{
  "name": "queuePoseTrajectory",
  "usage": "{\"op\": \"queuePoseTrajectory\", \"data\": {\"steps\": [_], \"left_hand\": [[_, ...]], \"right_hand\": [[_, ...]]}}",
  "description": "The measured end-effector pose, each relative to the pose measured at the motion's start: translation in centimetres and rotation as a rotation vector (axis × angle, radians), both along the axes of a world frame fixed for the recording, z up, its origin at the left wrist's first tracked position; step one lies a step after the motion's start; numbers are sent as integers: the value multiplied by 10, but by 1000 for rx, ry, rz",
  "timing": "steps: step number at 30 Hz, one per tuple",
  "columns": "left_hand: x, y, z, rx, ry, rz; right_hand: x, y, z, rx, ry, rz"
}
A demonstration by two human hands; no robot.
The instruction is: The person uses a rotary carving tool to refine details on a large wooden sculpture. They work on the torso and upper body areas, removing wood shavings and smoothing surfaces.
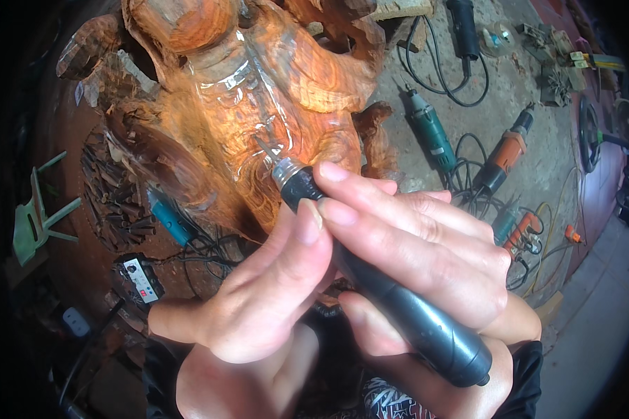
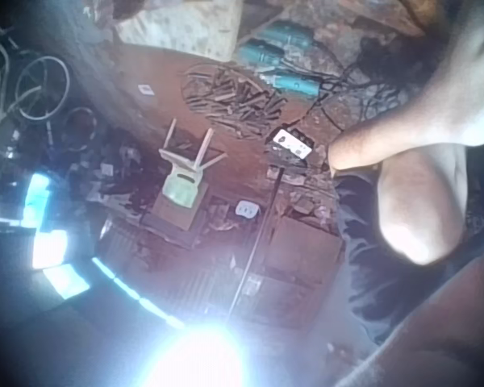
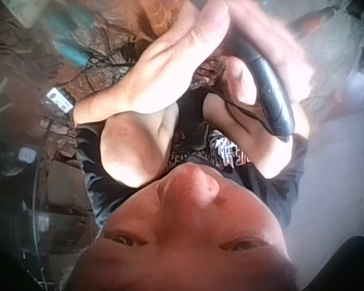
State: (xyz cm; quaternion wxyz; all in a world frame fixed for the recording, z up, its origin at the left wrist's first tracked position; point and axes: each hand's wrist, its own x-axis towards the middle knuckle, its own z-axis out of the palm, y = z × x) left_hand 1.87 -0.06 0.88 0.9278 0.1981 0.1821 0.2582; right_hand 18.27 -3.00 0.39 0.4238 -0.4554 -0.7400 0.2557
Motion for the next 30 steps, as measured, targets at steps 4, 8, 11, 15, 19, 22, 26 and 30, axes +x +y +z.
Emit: {"op": "queuePoseTrajectory", "data": {"steps": [4,8,11,15,19,22,26,30], "left_hand": [[0,1,-7,32,-11,-20],[-3,2,-4,17,32,-32],[-4,0,-4,53,64,-27],[0,-1,-7,46,7,-21],[1,-3,-9,-59,-98,51],[1,-3,-9,-62,-126,64],[-1,-3,-10,54,-43,44],[-2,0,-5,72,23,15]], "right_hand": [[0,3,-2,25,0,7],[-3,4,-6,24,34,17],[-2,4,-1,0,17,27],[1,2,3,1,-13,8],[-2,3,-5,36,7,7],[-4,3,-3,28,11,-2],[-5,2,0,16,17,-11],[-5,2,-1,8,24,-7]]}}
